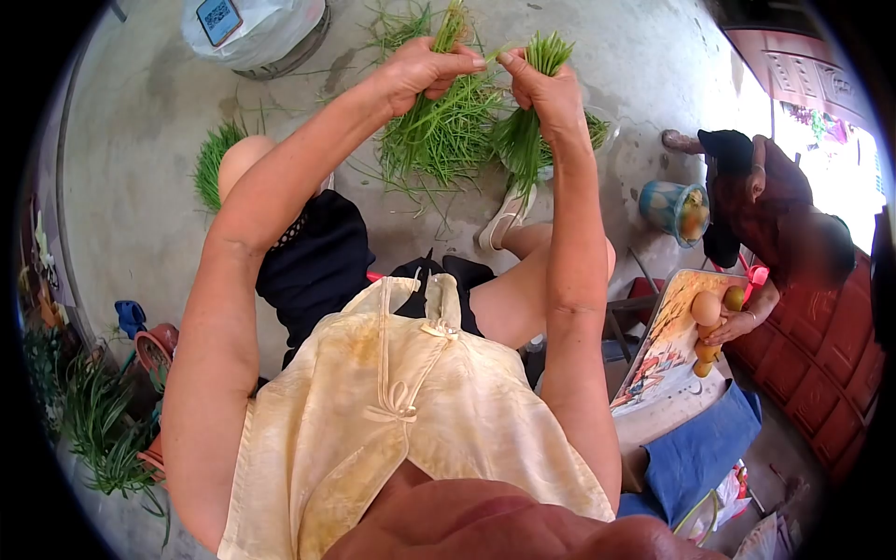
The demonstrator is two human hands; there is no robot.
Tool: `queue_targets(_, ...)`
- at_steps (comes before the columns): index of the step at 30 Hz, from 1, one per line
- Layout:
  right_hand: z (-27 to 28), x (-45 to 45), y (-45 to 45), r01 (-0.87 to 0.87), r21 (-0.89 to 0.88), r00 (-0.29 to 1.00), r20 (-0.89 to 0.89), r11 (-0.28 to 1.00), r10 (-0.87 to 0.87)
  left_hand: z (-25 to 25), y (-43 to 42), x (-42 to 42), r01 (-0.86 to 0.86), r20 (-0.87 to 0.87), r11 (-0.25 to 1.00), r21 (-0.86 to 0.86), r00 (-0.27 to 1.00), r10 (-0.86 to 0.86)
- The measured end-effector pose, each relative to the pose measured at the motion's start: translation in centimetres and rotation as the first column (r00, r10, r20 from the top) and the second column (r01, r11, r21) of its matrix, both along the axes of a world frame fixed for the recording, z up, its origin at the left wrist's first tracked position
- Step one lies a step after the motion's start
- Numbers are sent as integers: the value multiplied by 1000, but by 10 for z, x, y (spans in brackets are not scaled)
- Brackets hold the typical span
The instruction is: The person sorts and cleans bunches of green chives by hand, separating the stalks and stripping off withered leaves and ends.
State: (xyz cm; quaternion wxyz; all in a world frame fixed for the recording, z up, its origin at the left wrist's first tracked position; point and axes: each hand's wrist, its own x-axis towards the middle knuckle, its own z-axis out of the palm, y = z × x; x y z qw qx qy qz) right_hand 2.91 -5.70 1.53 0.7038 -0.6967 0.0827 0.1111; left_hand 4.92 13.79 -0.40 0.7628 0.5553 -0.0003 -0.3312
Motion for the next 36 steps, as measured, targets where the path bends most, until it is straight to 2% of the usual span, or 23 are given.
queue_targets(5, -1, -1, -1, 75, -95, 994, 81, 993, -67, -6, 4, 1, 3, 26, 1000, 24, 1000, -3)
queue_targets(8, -7, 4, -7, 303, -130, 947, 154, 944, -283, -8, 4, 1, 15, 28, 999, 31, 999, -16)
queue_targets(11, -14, 12, -23, 291, -219, 948, 200, 931, -249, -4, 5, -1, 33, -28, 999, -14, 999, -33)
queue_targets(14, -2, 5, -9, 209, -200, 976, 103, 957, -192, 0, 8, 0, 72, -104, 995, -72, 991, -80)
queue_targets(17, 2, 1, -1, 10, 103, 998, 57, 995, -16, 4, 8, 0, 92, -145, 987, -134, 983, -111)
queue_targets(20, 2, -1, 3, -46, 82, 997, 63, 996, 40, 4, 10, 0, 116, -174, 973, -201, 973, -152)
queue_targets(23, 0, 5, -1, 139, 86, 985, 92, 987, -147, 1, 10, 1, 145, -180, 964, -222, 966, -187)
queue_targets(26, -4, 9, -14, 242, 109, 964, 84, 964, -251, 0, 12, 1, 149, -179, 959, -242, 964, -195)
queue_targets(27, -2, 8, -12, 216, 73, 970, 95, 974, -222, 1, 13, 1, 147, -185, 956, -252, 963, -197)
queue_targets(30, -1, 3, -1, 61, 121, 996, 59, 991, -69, 3, 14, 1, 153, -185, 954, -258, 961, -204)
queue_targets(33, 2, -1, 7, 88, 59, 993, 71, 994, -92, 1, 12, 0, 163, -189, 951, -263, 958, -216)
queue_targets(36, -2, 6, -8, 232, 83, 963, 119, 969, -241, -5, 14, 2, 169, -185, 943, -286, 956, -228)
